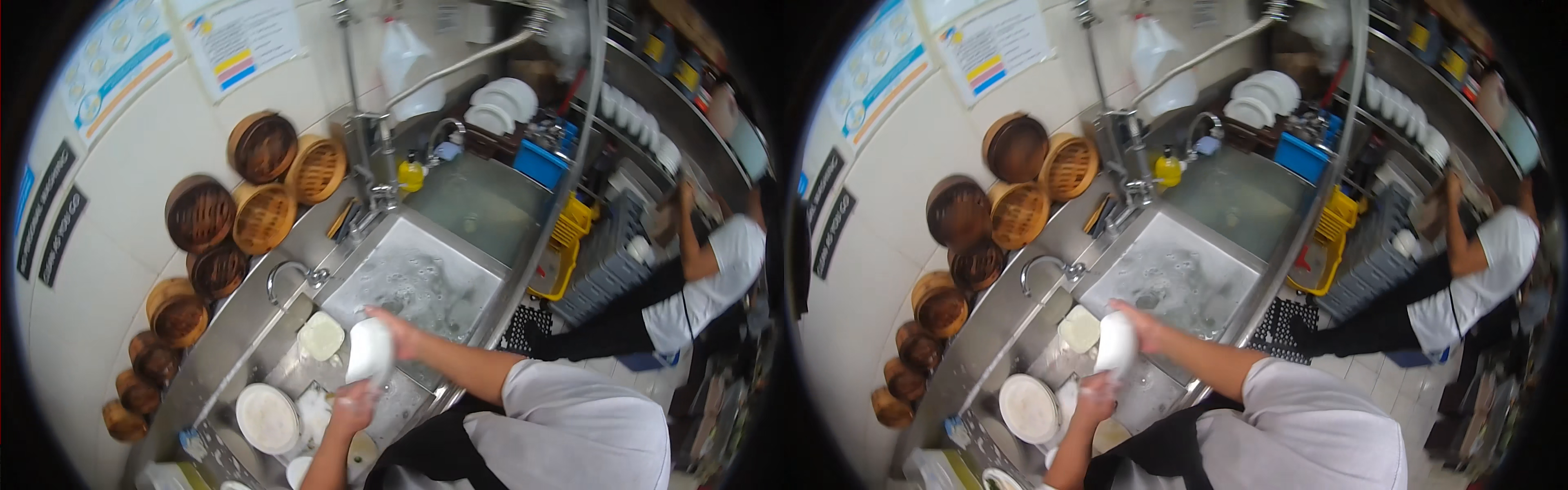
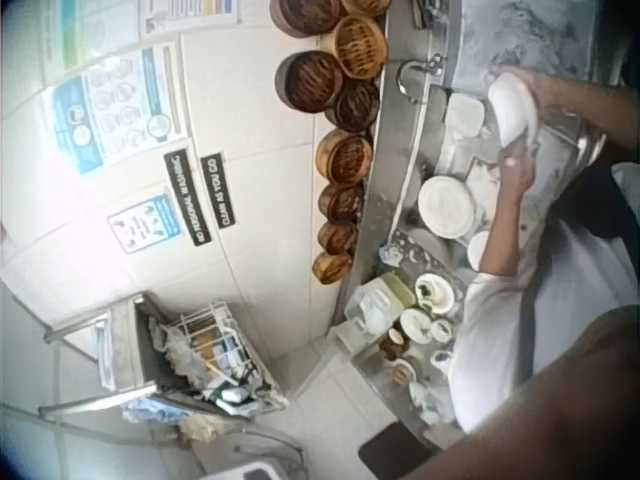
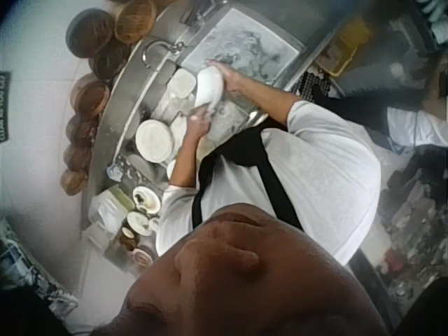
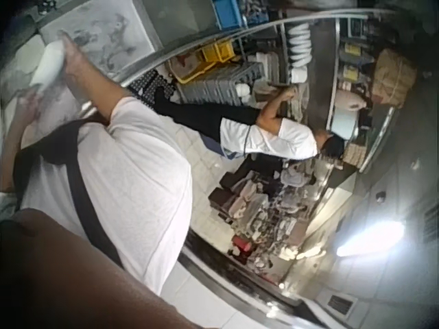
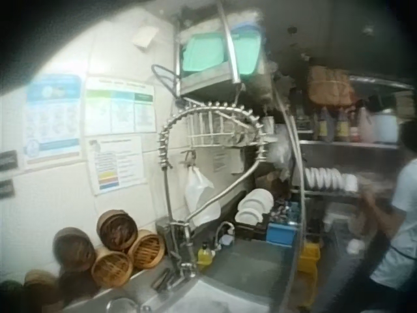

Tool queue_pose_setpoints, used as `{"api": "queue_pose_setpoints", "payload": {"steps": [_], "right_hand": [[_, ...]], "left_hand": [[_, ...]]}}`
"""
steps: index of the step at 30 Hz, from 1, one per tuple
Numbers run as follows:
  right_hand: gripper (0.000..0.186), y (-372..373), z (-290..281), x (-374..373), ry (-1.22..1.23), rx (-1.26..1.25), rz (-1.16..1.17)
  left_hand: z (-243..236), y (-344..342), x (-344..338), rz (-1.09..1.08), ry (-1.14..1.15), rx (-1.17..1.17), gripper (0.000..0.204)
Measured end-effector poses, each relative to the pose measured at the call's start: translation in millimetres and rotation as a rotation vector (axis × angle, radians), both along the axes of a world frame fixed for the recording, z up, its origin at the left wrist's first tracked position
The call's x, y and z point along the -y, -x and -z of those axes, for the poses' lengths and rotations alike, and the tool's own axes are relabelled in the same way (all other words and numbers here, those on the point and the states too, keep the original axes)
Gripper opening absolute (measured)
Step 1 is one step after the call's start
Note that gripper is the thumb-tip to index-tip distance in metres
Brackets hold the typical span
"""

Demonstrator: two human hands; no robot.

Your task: The person washes various dishes and kitchenware in a sink. The person uses a sponge to scrub white bowls, small sauce containers, and a large metal tray inside the sink, then moves to an adjacent counter to rinse and scrub several glasses and small bowls, handling items one at a time and clearing debris from them.

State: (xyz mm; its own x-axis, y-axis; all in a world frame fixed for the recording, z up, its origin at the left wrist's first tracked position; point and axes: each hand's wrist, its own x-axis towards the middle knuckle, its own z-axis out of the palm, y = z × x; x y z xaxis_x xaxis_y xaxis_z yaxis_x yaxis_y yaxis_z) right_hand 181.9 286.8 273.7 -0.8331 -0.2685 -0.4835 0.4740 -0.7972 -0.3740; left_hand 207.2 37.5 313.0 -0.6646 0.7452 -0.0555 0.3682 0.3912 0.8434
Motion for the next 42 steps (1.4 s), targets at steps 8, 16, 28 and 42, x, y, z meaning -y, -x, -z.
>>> {"api": "queue_pose_setpoints", "payload": {"steps": [8,16,28,42], "right_hand": [[0.065,-34.9,91.6,-173.6,-1.419,-0.173,-0.179],[0.061,22.6,55.3,-158.1,-1.622,-0.205,-0.294],[0.041,-44.5,48.9,-155.8,-1.484,-0.138,-0.437],[0.037,-4.8,-12.1,130.9,-1.651,-1.143,-0.538]], "left_hand": [[131.9,83.6,-64.0,0.199,-0.263,-0.501,0.028],[359.6,178.6,51.8,-1.614,0.179,0.441,0.057],[358.3,208.1,33.4,-1.097,-0.692,1.673,0.028],[74.2,2.3,65.2,-0.785,-0.56,0.916,0.036]]}}
